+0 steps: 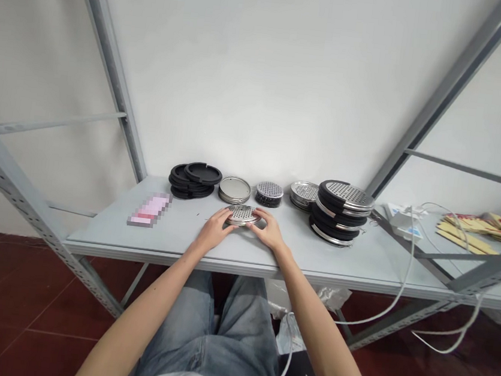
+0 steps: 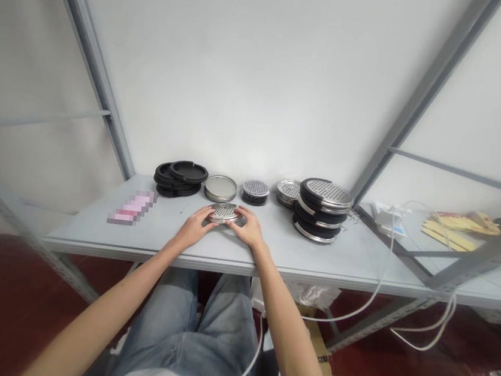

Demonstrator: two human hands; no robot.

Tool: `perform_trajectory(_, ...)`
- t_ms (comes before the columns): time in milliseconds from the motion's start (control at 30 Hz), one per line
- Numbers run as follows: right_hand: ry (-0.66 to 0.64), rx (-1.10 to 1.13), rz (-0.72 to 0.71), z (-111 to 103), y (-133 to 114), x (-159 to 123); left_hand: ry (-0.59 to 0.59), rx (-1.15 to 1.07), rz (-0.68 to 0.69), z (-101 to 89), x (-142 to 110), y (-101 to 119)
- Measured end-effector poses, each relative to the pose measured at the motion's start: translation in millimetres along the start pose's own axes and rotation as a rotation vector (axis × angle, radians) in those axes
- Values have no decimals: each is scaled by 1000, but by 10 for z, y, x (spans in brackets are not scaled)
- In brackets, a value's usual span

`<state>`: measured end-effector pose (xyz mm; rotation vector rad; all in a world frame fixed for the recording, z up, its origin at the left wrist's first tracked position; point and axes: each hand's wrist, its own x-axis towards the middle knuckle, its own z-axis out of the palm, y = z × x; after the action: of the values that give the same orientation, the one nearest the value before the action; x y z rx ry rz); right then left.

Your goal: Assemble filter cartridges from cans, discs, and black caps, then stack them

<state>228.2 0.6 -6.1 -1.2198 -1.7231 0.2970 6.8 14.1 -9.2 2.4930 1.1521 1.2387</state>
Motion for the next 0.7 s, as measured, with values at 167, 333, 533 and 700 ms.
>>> perform_trajectory(167,-112,-96,-34,30,43,19,-42,25,42,-22,-2,27)
perform_trajectory(333,-185,-159,-11,51,73,20,-70,62,12,-20,-10,28)
perform_trajectory(533,-189,-197,-38,51,73,13,-82,26,-17,-11,-3,-3)
perform_trajectory(700,-161,-199,-37,47,59,6,-84,15,-41,-6,-2,-3)
